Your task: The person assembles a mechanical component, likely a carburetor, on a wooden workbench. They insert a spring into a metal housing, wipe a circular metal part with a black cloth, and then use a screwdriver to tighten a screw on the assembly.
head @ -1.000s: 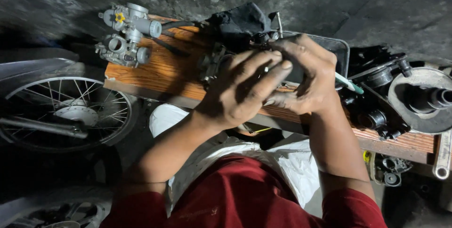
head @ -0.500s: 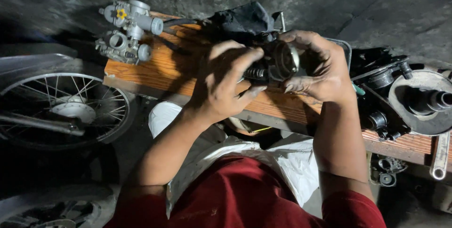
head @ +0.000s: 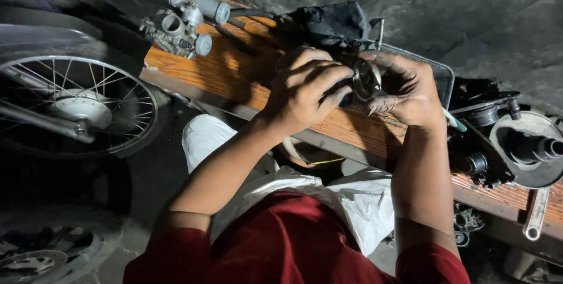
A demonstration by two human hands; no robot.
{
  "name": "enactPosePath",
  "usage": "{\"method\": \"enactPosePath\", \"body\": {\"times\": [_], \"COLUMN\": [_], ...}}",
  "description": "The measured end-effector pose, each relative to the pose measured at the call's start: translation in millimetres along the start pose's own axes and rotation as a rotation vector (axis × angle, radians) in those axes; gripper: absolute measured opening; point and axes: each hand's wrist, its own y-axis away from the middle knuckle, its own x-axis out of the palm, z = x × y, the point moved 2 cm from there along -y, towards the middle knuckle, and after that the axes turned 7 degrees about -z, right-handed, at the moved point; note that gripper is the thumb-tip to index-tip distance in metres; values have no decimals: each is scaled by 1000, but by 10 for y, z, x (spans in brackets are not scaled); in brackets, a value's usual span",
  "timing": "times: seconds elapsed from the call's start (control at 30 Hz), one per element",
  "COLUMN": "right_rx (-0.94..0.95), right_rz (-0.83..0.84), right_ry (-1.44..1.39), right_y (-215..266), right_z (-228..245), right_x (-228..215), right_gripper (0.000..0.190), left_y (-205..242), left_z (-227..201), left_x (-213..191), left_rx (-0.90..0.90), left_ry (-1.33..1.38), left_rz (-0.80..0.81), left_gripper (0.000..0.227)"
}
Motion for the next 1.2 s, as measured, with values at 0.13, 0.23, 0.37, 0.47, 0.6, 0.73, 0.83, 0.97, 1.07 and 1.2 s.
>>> {"method": "enactPosePath", "body": {"times": [0.13,0.23,0.37,0.47,0.6,0.73,0.83,0.97,1.07,1.2], "right_rx": [-5,-17,-107,-181,-286,-348,-358,-321,-278,-200], "right_rz": [5,18,26,35,7,2,-22,-36,-23,-3], "right_ry": [21,-2,81,153,261,335,411,523,607,704], "right_y": [-25,-26,-54,-104,-71,-80,-75,-30,31,61], "right_z": [19,39,71,171,185,300,364,229,120,130], "right_x": [59,71,124,217,294,425,529,549,526,593], "right_gripper": [81,81,80,79,76,73,68,72,74,68], "left_y": [15,37,100,129,325,354,524,716,670,645], "left_z": [-10,-6,32,47,178,156,201,303,332,351], "left_x": [50,62,86,48,-41,-241,-203,-108,-189,-203], "left_rx": [13,14,5,10,-57,-192,-294,-382,-438,-496], "left_ry": [13,11,1,7,19,66,95,188,278,333], "left_rz": [-3,23,32,34,20,-1,25,22,40,8], "left_gripper": [19,17,22,30,48,65,84,77,74,75]}}
